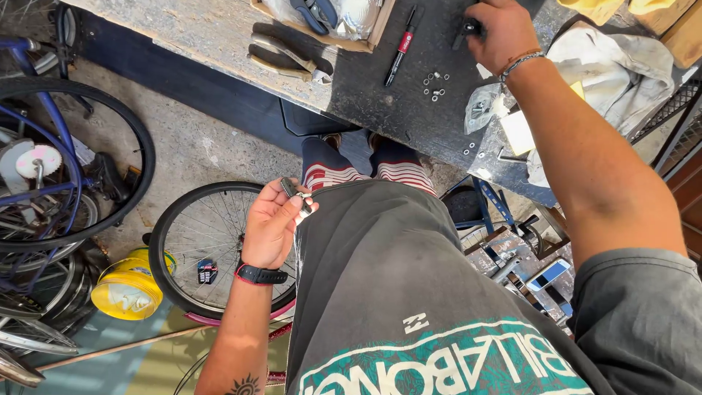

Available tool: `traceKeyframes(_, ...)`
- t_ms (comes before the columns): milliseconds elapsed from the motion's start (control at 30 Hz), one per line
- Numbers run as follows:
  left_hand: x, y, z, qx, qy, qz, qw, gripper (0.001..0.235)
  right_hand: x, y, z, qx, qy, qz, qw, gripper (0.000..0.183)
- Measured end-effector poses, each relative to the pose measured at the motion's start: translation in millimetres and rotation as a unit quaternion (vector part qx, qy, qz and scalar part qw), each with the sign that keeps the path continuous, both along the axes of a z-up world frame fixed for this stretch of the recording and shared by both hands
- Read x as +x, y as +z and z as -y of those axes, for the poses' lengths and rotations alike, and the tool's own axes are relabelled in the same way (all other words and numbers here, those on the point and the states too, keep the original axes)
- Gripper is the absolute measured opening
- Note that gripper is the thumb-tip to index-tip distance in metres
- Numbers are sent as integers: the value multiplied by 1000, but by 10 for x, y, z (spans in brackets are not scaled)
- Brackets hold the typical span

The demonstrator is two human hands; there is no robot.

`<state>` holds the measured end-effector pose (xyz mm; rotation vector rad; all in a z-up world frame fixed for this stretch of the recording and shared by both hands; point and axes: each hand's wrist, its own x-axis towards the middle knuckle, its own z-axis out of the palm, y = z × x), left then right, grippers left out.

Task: The person uses a hex key to adjust the rear brake caliper on a red bicycle. They then move the bicycle and walk to a workbench, where they handle a small metal brake pad and a bolt, assembling the parts by hand.

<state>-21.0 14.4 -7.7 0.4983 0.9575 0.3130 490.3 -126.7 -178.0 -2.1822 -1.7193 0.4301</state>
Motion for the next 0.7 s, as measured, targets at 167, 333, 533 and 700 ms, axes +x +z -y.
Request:
traceKeyframes(167, -99, 23, -70, 13, -6, -1, 1000, 27, 51, -262, -56, -69, 82, 128, 986, 26)
traceKeyframes(333, -140, 10, -115, 7, 4, 4, 1000, 27, 163, -428, 8, -139, 87, 187, 969, 14)
traceKeyframes(533, -126, 2, -197, -4, 8, 32, 999, 25, 92, 125, -82, -173, 67, 137, 973, 17)
traceKeyframes(700, -120, -11, -249, 1, 3, 39, 999, 26, 18, 356, -44, -179, -38, 69, 981, 10)
